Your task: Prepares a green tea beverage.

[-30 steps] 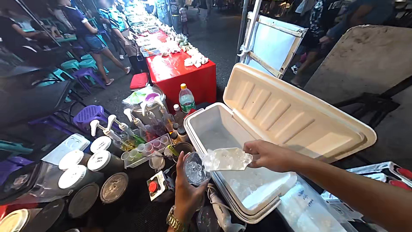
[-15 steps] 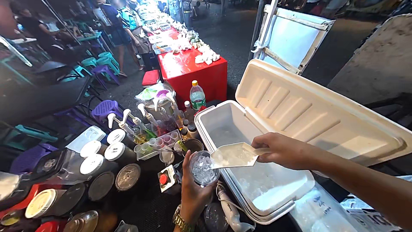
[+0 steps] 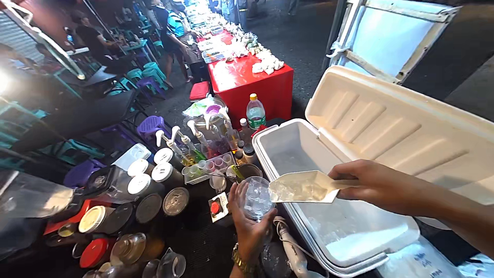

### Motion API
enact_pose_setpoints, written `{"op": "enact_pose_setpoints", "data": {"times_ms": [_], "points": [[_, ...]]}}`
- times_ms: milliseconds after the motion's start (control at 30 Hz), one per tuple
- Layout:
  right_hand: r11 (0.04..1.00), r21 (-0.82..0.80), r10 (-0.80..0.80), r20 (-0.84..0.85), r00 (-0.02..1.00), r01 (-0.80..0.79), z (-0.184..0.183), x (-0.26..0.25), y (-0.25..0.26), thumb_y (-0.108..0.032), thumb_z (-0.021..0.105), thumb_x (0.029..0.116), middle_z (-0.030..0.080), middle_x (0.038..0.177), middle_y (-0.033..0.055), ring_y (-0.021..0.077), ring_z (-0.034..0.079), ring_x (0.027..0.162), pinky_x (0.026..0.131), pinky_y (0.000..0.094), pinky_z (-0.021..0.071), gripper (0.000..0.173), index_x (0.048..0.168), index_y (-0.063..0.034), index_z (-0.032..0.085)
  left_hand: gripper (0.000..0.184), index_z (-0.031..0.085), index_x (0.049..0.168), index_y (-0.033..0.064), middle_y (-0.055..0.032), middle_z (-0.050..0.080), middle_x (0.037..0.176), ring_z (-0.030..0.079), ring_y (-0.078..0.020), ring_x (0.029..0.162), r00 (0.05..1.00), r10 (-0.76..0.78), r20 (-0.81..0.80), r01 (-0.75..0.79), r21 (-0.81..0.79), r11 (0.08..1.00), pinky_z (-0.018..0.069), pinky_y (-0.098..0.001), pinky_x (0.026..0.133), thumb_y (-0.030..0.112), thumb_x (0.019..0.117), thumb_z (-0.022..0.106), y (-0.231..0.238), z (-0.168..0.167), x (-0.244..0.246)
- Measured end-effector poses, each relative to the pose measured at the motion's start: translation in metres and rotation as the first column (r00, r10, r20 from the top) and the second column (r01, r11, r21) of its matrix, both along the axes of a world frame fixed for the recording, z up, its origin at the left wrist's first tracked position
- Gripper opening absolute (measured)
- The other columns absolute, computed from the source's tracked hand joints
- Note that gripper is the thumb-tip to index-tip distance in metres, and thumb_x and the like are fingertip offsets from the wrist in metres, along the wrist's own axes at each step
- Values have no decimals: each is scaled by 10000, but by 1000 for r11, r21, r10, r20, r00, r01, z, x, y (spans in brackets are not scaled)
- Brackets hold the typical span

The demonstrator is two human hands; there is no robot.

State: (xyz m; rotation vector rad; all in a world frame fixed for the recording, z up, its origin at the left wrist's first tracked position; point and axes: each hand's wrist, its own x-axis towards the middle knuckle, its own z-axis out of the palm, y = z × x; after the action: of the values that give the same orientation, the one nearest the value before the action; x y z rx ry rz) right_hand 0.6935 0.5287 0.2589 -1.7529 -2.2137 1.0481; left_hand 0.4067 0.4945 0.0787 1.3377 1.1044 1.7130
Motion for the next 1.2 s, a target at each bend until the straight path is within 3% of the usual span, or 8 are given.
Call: {"op": "enact_pose_setpoints", "data": {"times_ms": [100, 500, 633, 800, 967, 1033, 1133, 1200], "points": [[1000, -15, 0, -17, 1000, 0, 5, 0, -1, -136, 806, 866, 687, 753, -42, 71, 635, 668, 617, 262, 532, 93, 906, -168, 728, 1175, 231, 1476, -116, -272, 499, 1435, 534, -252, 1335, 1000, 6, 10, -6, -16, 1000, 490, -357, 1095, 240, 614, 946, -5, 4, 5], [1000, 29, -11, 218, 976, 5, 22, -13, -6, -234, 810, 886, 719, 844, -82, 67, 675, 778, 704, 336, 572, 112, 985, -223, 761, 1135, 291, 1479, -115, -295, 481, 1446, 517, -276, 1350, 987, 73, -144, -71, 15, 997, 472, -369, 1115, 195, 606, 946, -16, 10, 4], [1000, 10, -1, 190, 982, -1, 20, -11, -4, -216, 807, 888, 716, 852, -77, 63, 675, 785, 715, 321, 575, 120, 993, -209, 748, 1133, 297, 1474, -119, -290, 490, 1441, 513, -269, 1360, 985, 37, -169, -32, 30, 999, 463, -364, 1130, 197, 603, 948, -19, 8, 4], [998, 68, 15, 63, 998, -19, 7, -2, -6, -183, 823, 856, 703, 788, -92, 40, 655, 709, 649, 265, 557, 111, 928, -215, 745, 1117, 310, 1465, -109, -270, 491, 1445, 500, -243, 1367, 992, 47, -120, -41, 54, 998, 452, -348, 1138, 188, 598, 949, -21, 5, 2], [998, 10, -51, -391, 919, 59, -18, 31, -10, -125, 760, 748, 704, 710, 0, 85, 660, 616, 552, 226, 546, 138, 885, -138, 745, 1093, 334, 1469, -10, -184, 520, 1444, 517, -213, 1351, 993, 103, -58, -99, 75, 992, 469, -353, 1123, 226, 608, 965, -30, 10, -6], [992, -17, -121, -438, 891, 127, -32, 52, -16, -138, 744, 752, 724, 738, 31, 120, 686, 627, 566, 248, 572, 194, 944, -109, 745, 1072, 352, 1456, -44, -189, 519, 1429, 525, -214, 1333, 988, 143, -63, -139, 64, 988, 486, -353, 1103, 250, 618, 952, -38, 16, -14], [961, 156, -193, -216, 957, 229, -54, 75, -24, -317, 753, 761, 736, 783, 13, 136, 707, 666, 591, 351, 603, 302, 1003, -138, 733, 1038, 399, 1479, 123, -114, 543, 1452, 527, -212, 1356, 972, 180, -150, -161, 127, 979, 466, -380, 1145, 235, 622, 973, -58, 15, -33], [945, 264, -184, -56, 981, 192, -58, 71, -28, -368, 751, 815, 748, 969, 91, 238, 728, 861, 760, 521, 599, 435, 1146, -88, 720, 1048, 387, 1476, 127, -136, 557, 1435, 543, -258, 1337, 973, 180, -145, -164, 117, 979, 483, -423, 1129, 216, 614, 977, -74, 6, -52]]}}
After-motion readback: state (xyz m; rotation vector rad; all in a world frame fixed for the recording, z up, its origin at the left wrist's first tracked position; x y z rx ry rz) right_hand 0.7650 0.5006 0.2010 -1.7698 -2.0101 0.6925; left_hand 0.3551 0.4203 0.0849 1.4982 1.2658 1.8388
